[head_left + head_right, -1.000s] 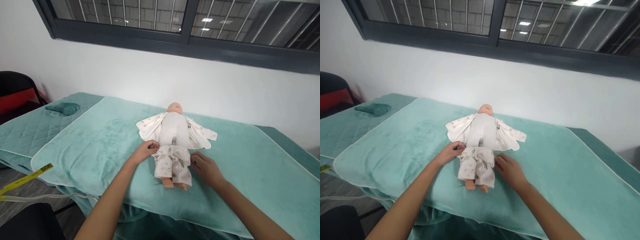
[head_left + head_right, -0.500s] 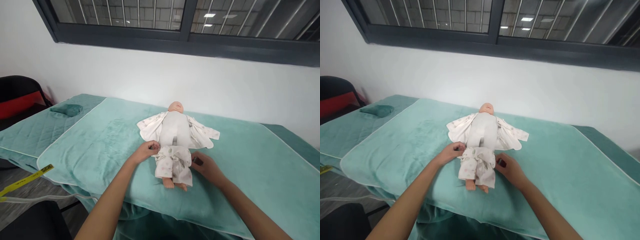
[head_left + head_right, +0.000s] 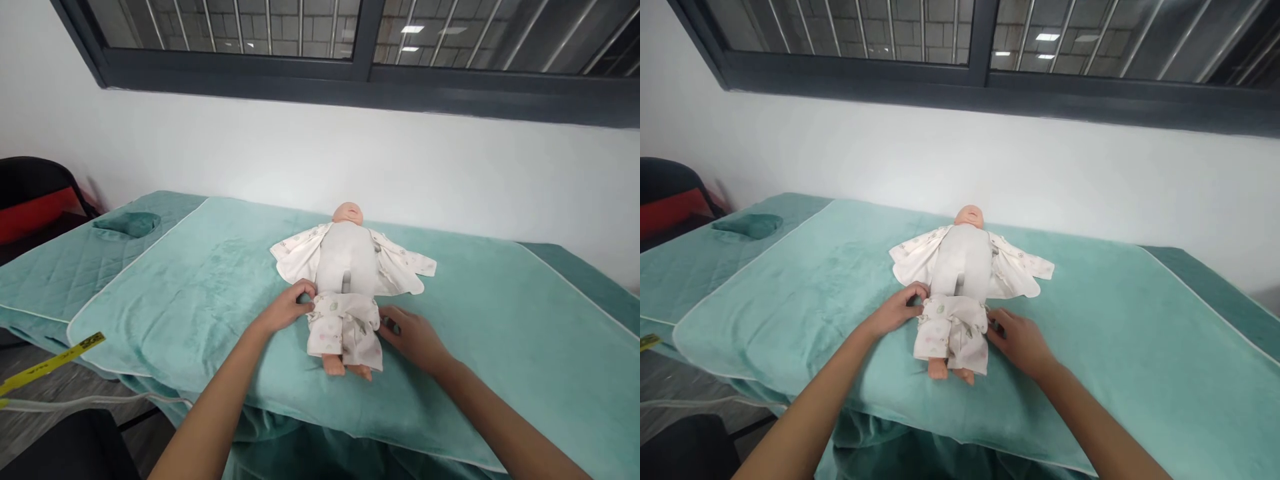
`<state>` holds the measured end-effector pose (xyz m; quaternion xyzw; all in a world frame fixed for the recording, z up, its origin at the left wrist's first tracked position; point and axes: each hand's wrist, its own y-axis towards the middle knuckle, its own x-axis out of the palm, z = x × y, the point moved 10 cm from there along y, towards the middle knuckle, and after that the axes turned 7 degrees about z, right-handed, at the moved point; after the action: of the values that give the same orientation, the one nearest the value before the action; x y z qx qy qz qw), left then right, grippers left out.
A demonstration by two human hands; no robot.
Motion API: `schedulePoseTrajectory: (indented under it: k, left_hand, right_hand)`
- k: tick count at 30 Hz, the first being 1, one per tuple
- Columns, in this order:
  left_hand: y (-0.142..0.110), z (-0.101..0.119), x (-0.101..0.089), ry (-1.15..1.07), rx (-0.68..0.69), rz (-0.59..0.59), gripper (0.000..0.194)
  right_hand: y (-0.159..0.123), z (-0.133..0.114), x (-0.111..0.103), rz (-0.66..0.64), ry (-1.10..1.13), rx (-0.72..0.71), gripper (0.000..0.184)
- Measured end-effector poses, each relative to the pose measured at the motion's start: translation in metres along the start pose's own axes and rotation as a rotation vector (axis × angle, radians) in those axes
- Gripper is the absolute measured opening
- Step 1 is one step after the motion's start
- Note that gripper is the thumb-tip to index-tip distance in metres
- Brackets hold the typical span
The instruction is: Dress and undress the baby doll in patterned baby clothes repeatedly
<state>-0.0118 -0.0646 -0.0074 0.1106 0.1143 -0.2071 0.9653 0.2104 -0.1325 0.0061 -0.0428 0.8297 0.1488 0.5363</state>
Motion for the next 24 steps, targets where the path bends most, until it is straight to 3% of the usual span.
schedulePoseTrajectory:
  k: [4, 9, 15, 17, 21, 24]
  left_hand:
    - [0.001, -0.007, -0.007, -0.003, 0.01, 0.167, 0.009]
    - [-0.002, -0.004, -0.006, -0.042, 0.022, 0.288, 0.009]
    - [0.006, 0.0, -0.006, -0.091, 0.039, 0.401, 0.011]
    - [0.017, -0.003, -0.011, -0.097, 0.007, 0.442, 0.011]
    - [0.046, -0.005, -0.021, 0.025, -0.09, 0.515, 0.009]
    - [0.067, -0.006, -0.019, 0.016, -0.125, 0.495, 0.009]
  right_hand:
    - [0.012, 0.006, -0.012, 0.121, -0.187, 0.042, 0.017]
    - [0.048, 0.02, -0.037, 0.298, -0.182, 0.198, 0.014]
    - [0.089, -0.013, -0.041, 0.399, -0.038, -0.14, 0.022]
    - [0.096, -0.006, -0.038, 0.371, 0.018, -0.102, 0.027]
    - [0.115, 0.02, -0.04, 0.311, 0.088, 0.039, 0.021]
    - [0.136, 0.046, -0.041, 0.324, 0.328, 0.171, 0.014]
